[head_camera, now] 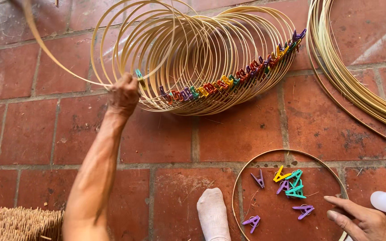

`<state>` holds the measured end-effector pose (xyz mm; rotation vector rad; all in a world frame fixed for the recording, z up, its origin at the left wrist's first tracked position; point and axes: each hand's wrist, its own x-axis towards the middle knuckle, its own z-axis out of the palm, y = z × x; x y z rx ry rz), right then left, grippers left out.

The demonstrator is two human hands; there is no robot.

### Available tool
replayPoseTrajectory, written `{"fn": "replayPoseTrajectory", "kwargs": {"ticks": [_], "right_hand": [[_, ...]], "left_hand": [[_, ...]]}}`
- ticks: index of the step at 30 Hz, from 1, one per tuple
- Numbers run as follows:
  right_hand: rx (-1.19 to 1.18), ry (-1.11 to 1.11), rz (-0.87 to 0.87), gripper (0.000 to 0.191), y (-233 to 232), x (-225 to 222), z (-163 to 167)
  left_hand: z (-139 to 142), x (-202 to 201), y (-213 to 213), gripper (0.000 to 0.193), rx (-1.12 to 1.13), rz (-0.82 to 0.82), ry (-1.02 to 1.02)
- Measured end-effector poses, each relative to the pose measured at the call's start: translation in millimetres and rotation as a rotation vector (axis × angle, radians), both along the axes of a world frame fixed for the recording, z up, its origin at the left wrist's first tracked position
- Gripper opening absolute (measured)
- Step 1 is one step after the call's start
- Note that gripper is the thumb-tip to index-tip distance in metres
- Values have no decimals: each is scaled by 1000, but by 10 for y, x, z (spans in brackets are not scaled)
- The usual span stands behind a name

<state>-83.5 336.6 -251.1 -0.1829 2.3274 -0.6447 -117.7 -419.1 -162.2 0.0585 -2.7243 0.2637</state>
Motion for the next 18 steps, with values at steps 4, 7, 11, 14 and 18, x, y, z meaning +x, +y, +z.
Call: {"fn": "replayPoseTrajectory", "kwargs": {"ticks": [4, 7, 11, 14, 18], "right_hand": [[13, 40, 15, 48, -220, -32, 316], [-125, 319, 32, 37, -236, -212, 623], [-18, 441, -307, 30, 226, -973, 805], [-320, 297, -718, 22, 586, -1621, 590], [99, 187, -531, 25, 778, -2012, 163]], "left_hand": [[-475, 29, -8, 13, 51, -68, -28], [-418, 70, 107, 32, 205, 71, -354], [-275, 143, 183, 42, 236, 9, -378], [-347, 161, 174, 37, 282, 29, -337], [-428, 52, 205, 29, 367, 27, -201]]}}
